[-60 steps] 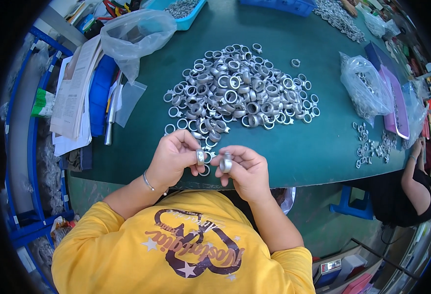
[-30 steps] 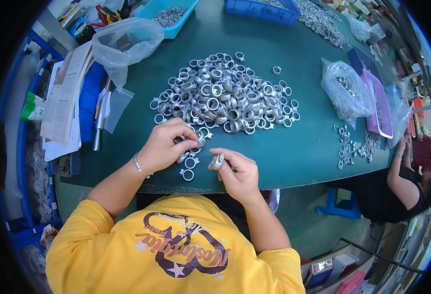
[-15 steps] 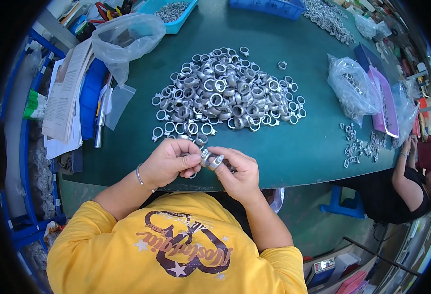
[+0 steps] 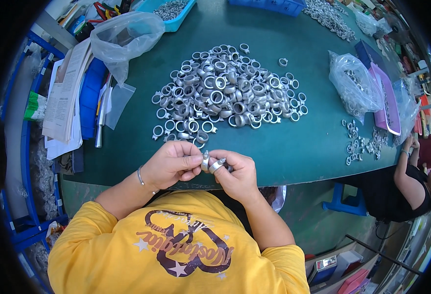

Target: The person sorts through a pile of silver-colored metal rings on a green work table, picking up individual rings by hand and moving them into different piles or nearby plastic bins.

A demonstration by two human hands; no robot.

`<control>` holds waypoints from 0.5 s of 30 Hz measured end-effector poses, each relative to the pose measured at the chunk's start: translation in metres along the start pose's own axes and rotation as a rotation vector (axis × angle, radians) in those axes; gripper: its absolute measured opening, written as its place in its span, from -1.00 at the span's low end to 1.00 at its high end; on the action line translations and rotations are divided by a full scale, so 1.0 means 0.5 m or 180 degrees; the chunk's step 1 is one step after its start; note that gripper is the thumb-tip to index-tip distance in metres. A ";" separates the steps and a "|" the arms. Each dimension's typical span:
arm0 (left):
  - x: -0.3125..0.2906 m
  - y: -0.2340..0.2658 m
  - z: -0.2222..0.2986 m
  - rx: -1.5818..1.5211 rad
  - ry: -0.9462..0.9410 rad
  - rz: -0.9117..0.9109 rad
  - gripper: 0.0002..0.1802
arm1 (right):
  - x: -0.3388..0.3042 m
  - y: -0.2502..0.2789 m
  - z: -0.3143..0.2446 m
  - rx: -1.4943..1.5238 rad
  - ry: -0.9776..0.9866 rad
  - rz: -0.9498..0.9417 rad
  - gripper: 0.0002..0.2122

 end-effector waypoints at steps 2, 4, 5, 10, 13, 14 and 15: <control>-0.001 -0.004 0.006 0.0310 -0.0072 0.0084 -0.87 | 0.000 0.005 -0.007 -0.0531 0.0192 0.0075 -0.86; -0.002 -0.004 0.008 0.0620 -0.0143 0.0171 -0.88 | 0.004 0.004 -0.026 -0.0847 0.0584 0.0154 -0.84; -0.003 -0.006 0.015 0.0973 -0.0365 0.0177 -0.89 | 0.003 0.002 -0.044 -0.1161 0.0978 0.0232 -0.82; -0.008 -0.015 0.034 0.1790 -0.1100 0.0149 -0.92 | 0.002 0.002 -0.063 -0.1407 0.1659 0.0339 -0.81; -0.016 -0.027 0.053 0.2475 -0.1676 0.0131 -0.95 | 0.005 0.009 -0.036 -0.0638 0.0830 0.0247 -0.76; -0.029 -0.040 0.069 0.3050 -0.2284 0.0196 -0.92 | 0.007 0.006 0.006 0.0161 -0.0204 0.0135 -0.72; -0.045 -0.056 0.079 0.3619 -0.2897 0.0265 -0.89 | 0.011 0.001 0.041 0.0947 -0.0358 -0.0144 -0.66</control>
Point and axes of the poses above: each hand's wrist, its own x-axis towards the middle knuckle, its own y-axis out of the back of the hand, z = x × y, the point moved 7 cm from there along x, towards the middle knuckle, and after that the axes turned 3 degrees about -x, right-handed, at the moved point
